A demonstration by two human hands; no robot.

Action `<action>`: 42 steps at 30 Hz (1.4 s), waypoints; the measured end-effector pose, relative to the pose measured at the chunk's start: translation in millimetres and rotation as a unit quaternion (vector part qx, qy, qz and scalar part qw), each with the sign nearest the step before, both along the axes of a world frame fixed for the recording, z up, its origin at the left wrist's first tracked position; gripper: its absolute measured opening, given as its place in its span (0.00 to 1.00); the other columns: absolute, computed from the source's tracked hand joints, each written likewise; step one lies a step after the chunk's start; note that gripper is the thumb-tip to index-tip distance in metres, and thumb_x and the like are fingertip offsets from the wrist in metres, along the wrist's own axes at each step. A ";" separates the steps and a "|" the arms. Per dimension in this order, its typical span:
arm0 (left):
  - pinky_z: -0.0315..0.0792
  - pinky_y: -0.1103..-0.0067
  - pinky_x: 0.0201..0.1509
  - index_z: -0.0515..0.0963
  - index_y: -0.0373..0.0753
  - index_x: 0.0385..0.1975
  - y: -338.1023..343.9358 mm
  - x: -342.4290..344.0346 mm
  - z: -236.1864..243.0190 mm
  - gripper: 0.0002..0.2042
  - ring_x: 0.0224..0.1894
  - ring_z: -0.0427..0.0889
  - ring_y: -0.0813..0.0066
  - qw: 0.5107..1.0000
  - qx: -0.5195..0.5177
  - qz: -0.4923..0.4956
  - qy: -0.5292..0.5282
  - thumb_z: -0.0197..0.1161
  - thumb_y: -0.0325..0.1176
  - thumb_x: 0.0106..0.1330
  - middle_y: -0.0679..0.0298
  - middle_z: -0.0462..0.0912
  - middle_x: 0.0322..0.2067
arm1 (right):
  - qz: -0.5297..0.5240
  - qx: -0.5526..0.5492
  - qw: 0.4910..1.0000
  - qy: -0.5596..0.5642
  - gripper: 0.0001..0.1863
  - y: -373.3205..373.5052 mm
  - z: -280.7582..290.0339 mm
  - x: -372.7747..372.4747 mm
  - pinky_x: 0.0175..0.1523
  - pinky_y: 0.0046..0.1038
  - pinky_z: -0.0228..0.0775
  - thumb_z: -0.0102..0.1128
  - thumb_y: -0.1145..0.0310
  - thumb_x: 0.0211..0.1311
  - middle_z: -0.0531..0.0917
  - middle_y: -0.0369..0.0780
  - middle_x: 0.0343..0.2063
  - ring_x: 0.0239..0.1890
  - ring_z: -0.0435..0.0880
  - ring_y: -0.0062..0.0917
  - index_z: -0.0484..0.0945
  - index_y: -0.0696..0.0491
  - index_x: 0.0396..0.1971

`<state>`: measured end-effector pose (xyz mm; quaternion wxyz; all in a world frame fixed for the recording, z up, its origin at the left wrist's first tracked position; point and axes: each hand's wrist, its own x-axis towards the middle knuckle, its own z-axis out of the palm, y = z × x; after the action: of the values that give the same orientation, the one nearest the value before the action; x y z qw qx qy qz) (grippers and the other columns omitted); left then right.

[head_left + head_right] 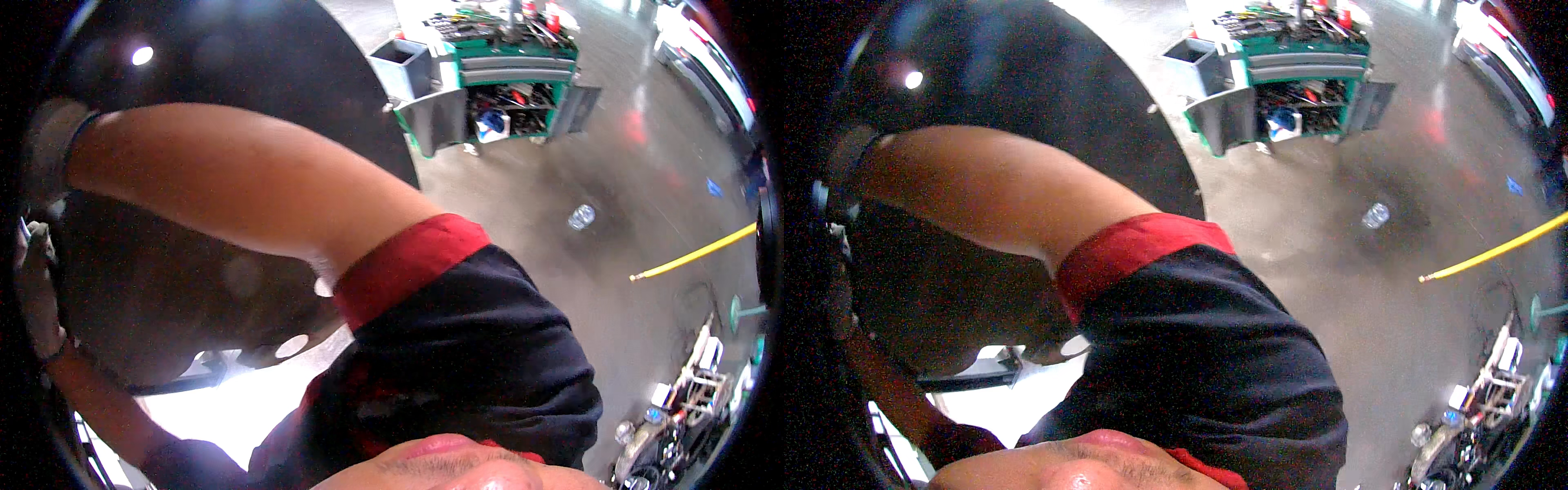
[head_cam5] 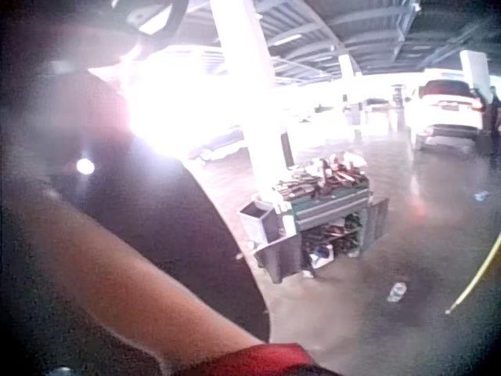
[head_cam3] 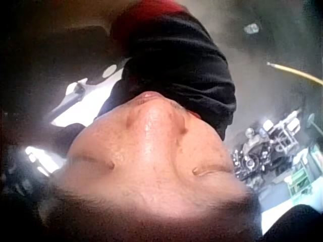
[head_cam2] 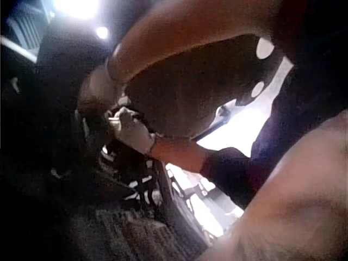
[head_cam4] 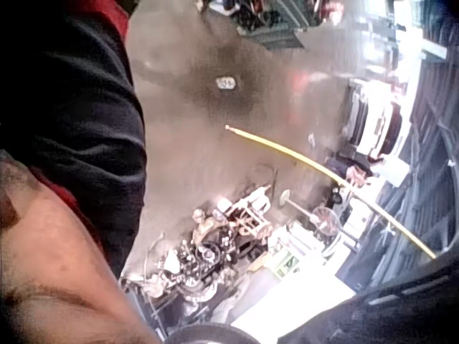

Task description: The person removes a large plastic undercarriage panel from beneath a vehicle using a screwdriver and pliers while another person assists by holding the panel.

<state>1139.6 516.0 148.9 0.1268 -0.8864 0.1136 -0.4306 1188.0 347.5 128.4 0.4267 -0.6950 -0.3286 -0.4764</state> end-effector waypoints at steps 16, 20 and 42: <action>0.74 0.68 0.42 0.74 0.35 0.42 -21.0 -37.6 12.6 0.19 0.31 0.76 0.69 0.948 -0.151 -0.239 0.143 0.61 0.48 0.69 0.60 0.79 0.29 | 0.208 0.048 0.966 -0.144 0.19 -51.5 9.0 9.8 0.55 0.46 0.76 0.57 0.57 0.71 0.85 0.55 0.46 0.53 0.82 0.52 0.81 0.57 0.49; 0.74 0.52 0.53 0.73 0.33 0.53 -26.1 -18.8 1.3 0.19 0.45 0.82 0.34 0.996 -0.044 -0.068 0.044 0.56 0.40 0.68 0.38 0.83 0.41 | 0.101 0.005 0.990 -0.101 0.19 -55.9 10.7 -1.8 0.57 0.45 0.76 0.57 0.58 0.72 0.84 0.56 0.48 0.55 0.82 0.51 0.80 0.57 0.51; 0.71 0.75 0.34 0.74 0.33 0.53 -25.9 -45.7 13.6 0.19 0.29 0.76 0.74 0.967 0.077 -0.233 0.063 0.59 0.43 0.73 0.65 0.78 0.31 | 0.341 0.056 0.938 0.037 0.27 -57.1 -13.1 1.7 0.64 0.31 0.71 0.54 0.74 0.71 0.81 0.46 0.60 0.59 0.79 0.31 0.69 0.54 0.70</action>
<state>1093.9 490.1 162.5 0.0840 -0.8486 0.3574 -0.3809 1189.7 290.5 115.3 0.6134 -0.5332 -0.5031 -0.2939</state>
